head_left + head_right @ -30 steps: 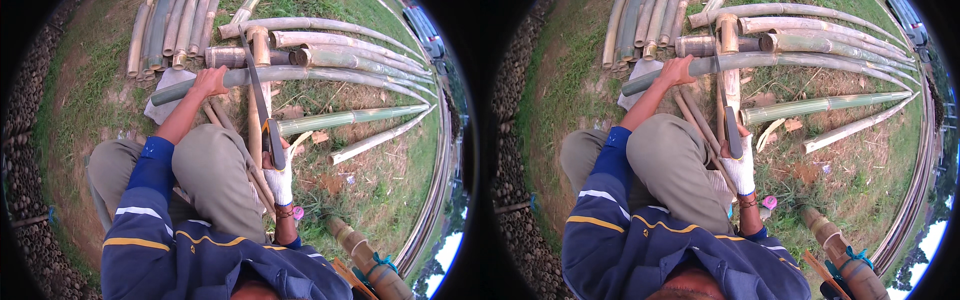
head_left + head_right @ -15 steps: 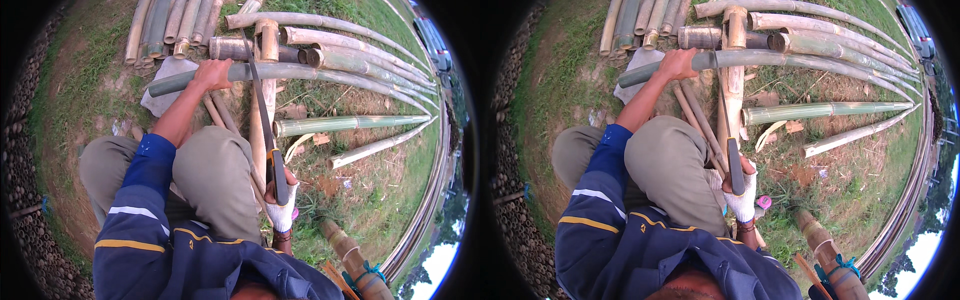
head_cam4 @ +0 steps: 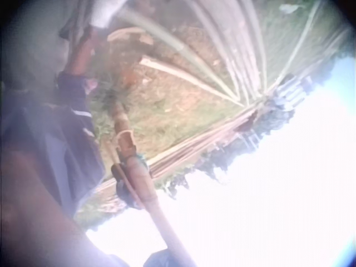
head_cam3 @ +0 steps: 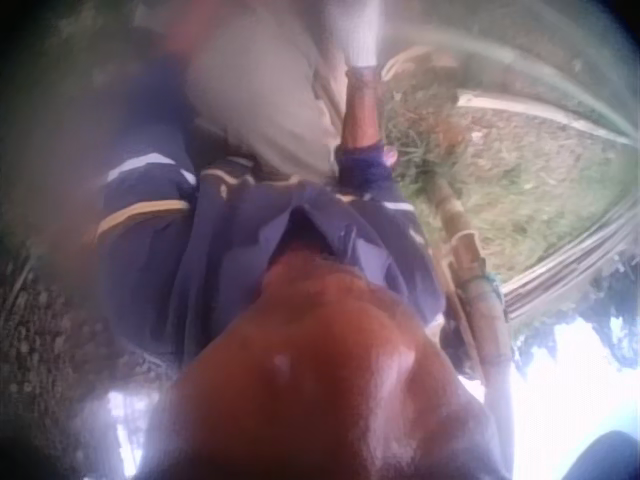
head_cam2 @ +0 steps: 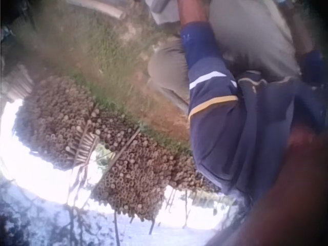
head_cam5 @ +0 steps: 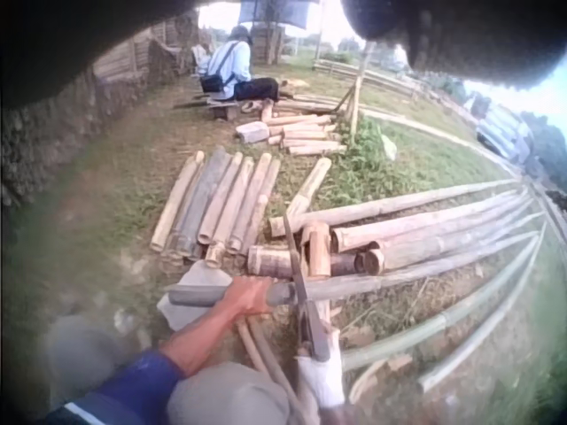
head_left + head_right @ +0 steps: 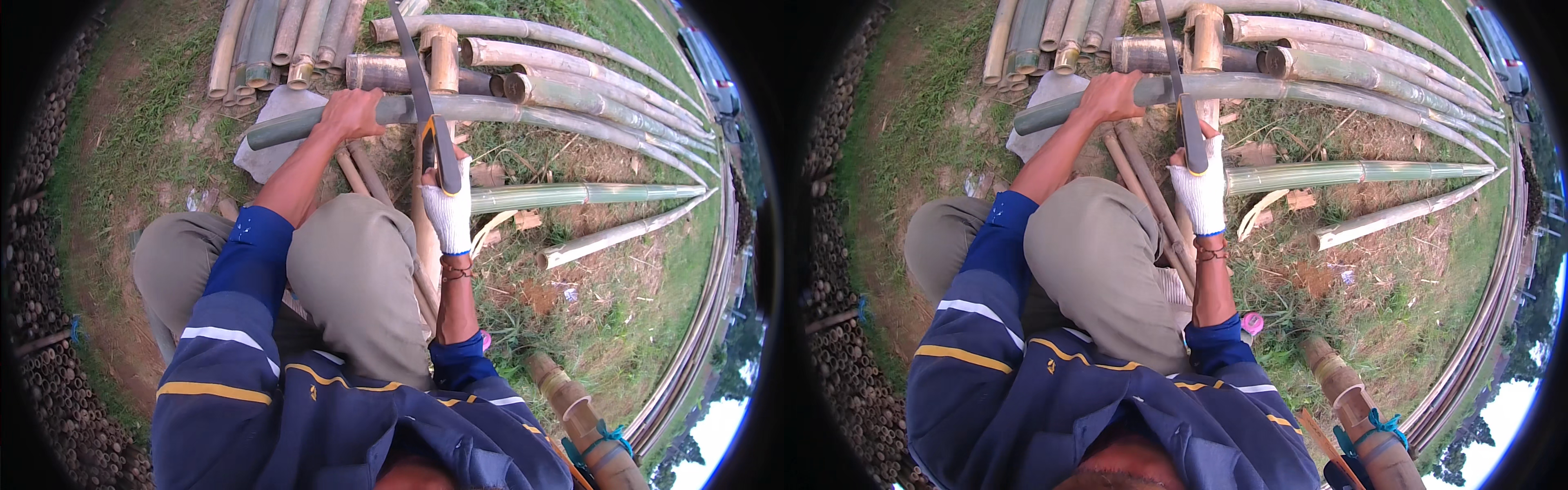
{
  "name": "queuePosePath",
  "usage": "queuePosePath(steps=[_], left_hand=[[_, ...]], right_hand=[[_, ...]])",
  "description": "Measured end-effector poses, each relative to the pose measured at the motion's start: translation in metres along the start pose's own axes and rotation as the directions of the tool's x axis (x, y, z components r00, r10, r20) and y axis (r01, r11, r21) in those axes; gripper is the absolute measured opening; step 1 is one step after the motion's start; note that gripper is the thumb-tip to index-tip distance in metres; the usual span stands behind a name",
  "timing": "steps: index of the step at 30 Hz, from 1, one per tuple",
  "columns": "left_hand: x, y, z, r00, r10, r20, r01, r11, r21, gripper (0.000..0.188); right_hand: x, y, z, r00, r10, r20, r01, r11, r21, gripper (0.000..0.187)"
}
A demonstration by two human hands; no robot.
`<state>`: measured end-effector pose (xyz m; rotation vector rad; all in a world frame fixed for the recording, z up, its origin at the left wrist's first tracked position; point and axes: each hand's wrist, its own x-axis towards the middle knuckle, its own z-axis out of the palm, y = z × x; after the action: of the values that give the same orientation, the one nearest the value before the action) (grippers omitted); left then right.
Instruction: The person sits on the ground and uses a hand saw to cut bamboo poles into shorter sections. They position each pole on a support, saw through it, and then move the cut pieces aside.
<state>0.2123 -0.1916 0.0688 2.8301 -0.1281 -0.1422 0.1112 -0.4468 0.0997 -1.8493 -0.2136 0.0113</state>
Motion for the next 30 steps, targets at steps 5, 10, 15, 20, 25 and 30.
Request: queuePosePath(steps=[5, 10, 15, 20, 25, 30], left_hand=[[-0.004, -0.006, -0.008, 0.998, 0.001, 0.058, -0.001, 1.000, 0.004, 0.076], [-0.002, -0.002, -0.005, 0.996, -0.008, 0.084, 0.010, 1.000, -0.017, 0.077], [-0.005, 0.003, -0.003, 0.997, -0.050, 0.059, 0.052, 0.998, -0.027, 0.078], [0.001, -0.001, -0.010, 0.997, -0.017, 0.081, 0.017, 1.000, 0.000, 0.079], [-0.004, -0.008, -0.010, 0.991, -0.013, 0.136, 0.017, 1.000, -0.025, 0.087], [0.002, 0.006, -0.006, 0.993, -0.035, 0.114, 0.040, 0.999, -0.037, 0.084]], right_hand=[[-0.057, -0.018, -0.010, 1.000, -0.001, 0.010, 0.002, 0.998, -0.071, 0.065], [-0.222, -0.028, -0.071, 0.999, -0.035, 0.016, 0.038, 0.947, -0.318, 0.065], [-0.092, -0.006, -0.022, 0.994, 0.105, 0.008, -0.105, 0.994, 0.004, 0.060], [0.008, -0.002, 0.017, 1.000, -0.025, 0.005, 0.025, 0.999, -0.042, 0.068], [-0.145, -0.031, -0.043, 0.991, 0.121, 0.064, -0.116, 0.990, -0.079, 0.059], [-0.209, -0.038, -0.067, 0.993, 0.111, -0.035, -0.115, 0.974, -0.193, 0.051]])
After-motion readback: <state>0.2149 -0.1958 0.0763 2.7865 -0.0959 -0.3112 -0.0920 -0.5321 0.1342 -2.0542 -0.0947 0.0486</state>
